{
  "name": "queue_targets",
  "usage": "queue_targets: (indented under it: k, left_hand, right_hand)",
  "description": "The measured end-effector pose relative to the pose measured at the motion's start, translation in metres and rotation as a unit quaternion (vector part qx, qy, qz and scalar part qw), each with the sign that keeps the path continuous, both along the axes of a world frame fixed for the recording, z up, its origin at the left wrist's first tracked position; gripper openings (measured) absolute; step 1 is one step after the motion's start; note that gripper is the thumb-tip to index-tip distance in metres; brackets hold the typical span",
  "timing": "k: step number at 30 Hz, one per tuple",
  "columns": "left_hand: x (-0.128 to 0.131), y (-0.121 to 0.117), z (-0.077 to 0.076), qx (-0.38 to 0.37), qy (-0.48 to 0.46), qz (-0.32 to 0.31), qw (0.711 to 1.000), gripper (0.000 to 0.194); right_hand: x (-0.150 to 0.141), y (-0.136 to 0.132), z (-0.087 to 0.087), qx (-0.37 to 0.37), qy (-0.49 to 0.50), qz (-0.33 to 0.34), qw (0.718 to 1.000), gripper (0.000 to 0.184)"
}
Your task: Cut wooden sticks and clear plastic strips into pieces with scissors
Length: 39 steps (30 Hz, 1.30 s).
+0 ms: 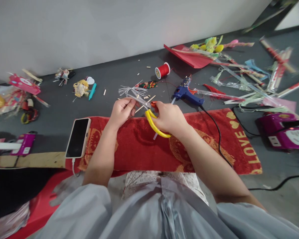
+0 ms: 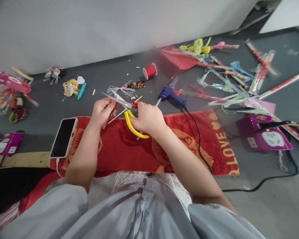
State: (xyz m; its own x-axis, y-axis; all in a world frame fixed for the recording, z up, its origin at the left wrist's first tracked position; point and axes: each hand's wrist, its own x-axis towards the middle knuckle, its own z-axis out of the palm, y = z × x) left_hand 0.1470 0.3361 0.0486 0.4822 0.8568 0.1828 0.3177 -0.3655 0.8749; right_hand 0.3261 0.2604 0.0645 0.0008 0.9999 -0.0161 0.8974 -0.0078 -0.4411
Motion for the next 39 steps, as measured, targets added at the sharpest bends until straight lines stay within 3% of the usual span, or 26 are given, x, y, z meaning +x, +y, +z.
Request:
queue_targets:
  k: [7, 10, 13, 16, 24, 34, 39]
  left_hand:
    - [0.001, -0.001, -0.001, 0.056, 0.041, 0.023, 0.997, 0.046]
    - [0.003, -0.002, -0.004, 0.153, 0.099, 0.063, 0.981, 0.041]
    - [0.005, -0.003, -0.007, 0.273, 0.143, 0.1, 0.946, 0.031]
    - [0.006, -0.004, -0.009, 0.312, 0.154, 0.104, 0.932, 0.028]
    - [0.006, -0.009, 0.002, 0.3, 0.143, 0.083, 0.939, 0.039]
    - [0.006, -0.016, 0.017, 0.175, 0.077, 0.031, 0.981, 0.05]
    - [0.004, -0.013, 0.015, 0.192, 0.089, 0.028, 0.977, 0.05]
  right_hand:
    - [-0.001, 0.001, 0.0, -0.019, -0.014, -0.003, 1.0, 0.048]
    - [-0.002, 0.003, -0.002, -0.026, -0.021, -0.013, 0.999, 0.049]
    - [-0.003, 0.003, -0.003, -0.027, -0.024, -0.023, 0.999, 0.05]
    - [-0.003, 0.002, -0.003, -0.024, -0.012, -0.023, 0.999, 0.051]
    - [-0.002, -0.002, -0.001, -0.005, 0.003, -0.012, 1.0, 0.062]
    - [-0.001, -0.005, -0.004, 0.043, 0.012, -0.003, 0.999, 0.062]
    - [-0.001, -0.004, -0.004, 0.029, 0.011, 0.005, 1.0, 0.055]
